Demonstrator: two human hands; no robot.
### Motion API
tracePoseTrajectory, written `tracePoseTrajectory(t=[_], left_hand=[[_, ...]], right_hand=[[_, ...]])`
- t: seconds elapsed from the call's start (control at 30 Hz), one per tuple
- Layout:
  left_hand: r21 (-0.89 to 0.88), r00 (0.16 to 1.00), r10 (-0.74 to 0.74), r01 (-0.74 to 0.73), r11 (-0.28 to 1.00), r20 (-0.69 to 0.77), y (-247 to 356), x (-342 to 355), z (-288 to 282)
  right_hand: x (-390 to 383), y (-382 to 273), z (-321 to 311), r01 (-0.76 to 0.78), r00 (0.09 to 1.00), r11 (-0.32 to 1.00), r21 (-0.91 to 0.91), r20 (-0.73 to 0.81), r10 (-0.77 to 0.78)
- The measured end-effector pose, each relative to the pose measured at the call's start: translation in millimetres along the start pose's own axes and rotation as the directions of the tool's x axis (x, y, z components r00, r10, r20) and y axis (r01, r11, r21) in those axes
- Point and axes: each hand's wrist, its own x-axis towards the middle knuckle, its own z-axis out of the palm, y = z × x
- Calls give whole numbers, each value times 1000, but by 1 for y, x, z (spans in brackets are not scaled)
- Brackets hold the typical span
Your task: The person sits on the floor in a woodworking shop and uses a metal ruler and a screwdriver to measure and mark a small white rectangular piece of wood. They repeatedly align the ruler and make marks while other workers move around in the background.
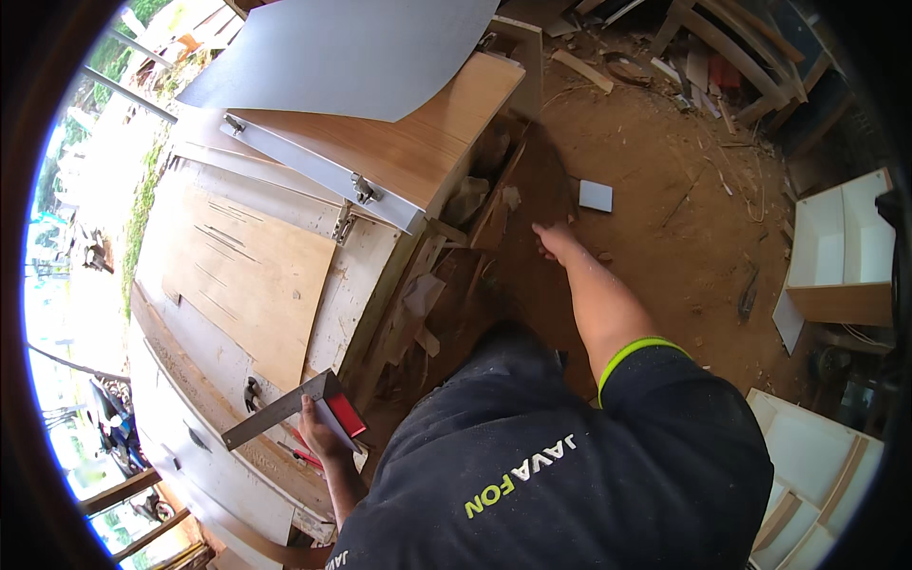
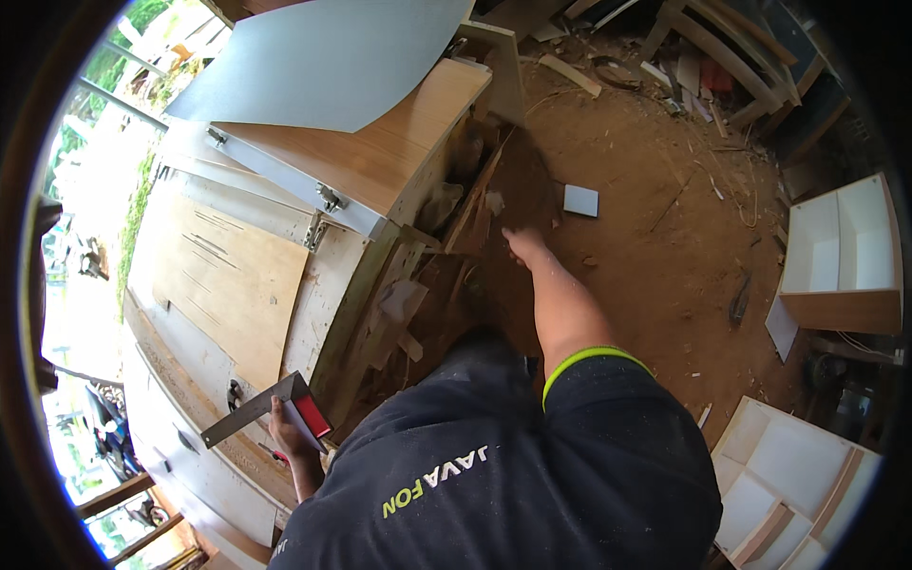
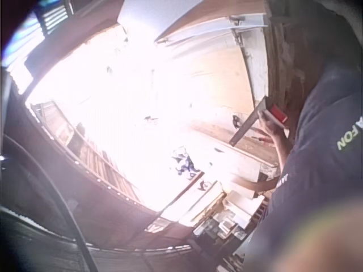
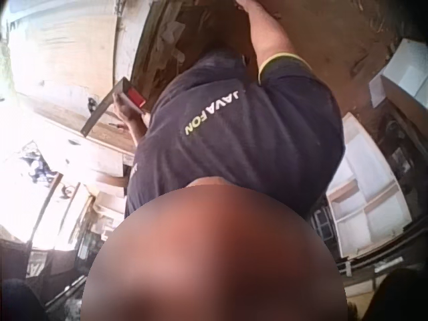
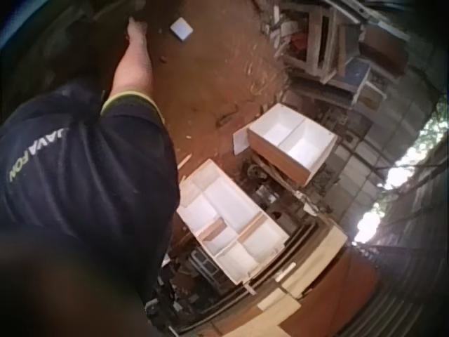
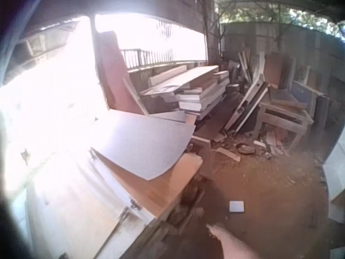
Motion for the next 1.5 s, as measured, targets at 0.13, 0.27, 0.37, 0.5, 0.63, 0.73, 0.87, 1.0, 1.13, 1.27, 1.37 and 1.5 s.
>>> tracePoseTrajectory(t=[0.13, 0.27, 0.37, 0.5, 0.63, 0.73, 0.87, 1.0, 1.13, 1.27, 1.37, 1.5], left_hand=[[176, 995, 44, -27, 984, -94, 26, -20, 44], [236, 986, 25, 15, 972, -165, 46, -27, 72], [303, 983, -4, 61, 951, -184, 57, -27, 88], [324, 975, -6, 79, 943, -220, 61, -23, 111], [390, 979, 14, 68, 918, -203, 62, -23, 132], [451, 971, 57, 55, 891, -232, 65, -28, 146], [375, 967, -59, 152, 914, -249, 70, -31, 162], [339, 966, -64, 149, 929, -249, 69, -26, 173], [388, 972, -25, 117, 914, -232, 68, -20, 177], [395, 970, -12, 110, 912, -243, 67, -21, 176], [399, 970, -18, 117, 909, -242, 66, -20, 175], [351, 975, 32, 48, 935, -220, 65, -15, 180]], right_hand=[[106, -87, -8, 508, 836, 817, -273, -74, -544], [167, -137, 4, 638, 766, 769, 35, -131, -629], [204, -156, 24, 736, 673, 677, 18, -128, -729], [223, -160, 45, 701, 609, 429, -570, 165, -776], [158, -134, 56, 501, 802, 791, 352, 155, -577], [83, -118, 78, 633, 747, 726, -268, -35, -664], [37, -121, 93, 732, 673, 664, -152, 8, -740], [44, -147, 85, 705, 705, 690, -165, 54, -707], [69, -173, 66, 641, 741, 726, -247, -48, -670], [89, -178, 49, 608, 739, 749, -261, -156, -655], [97, -175, 42, 549, 821, 822, -155, -85, -564], [92, -170, 27, 647, 760, 751, -128, 41, -648]])
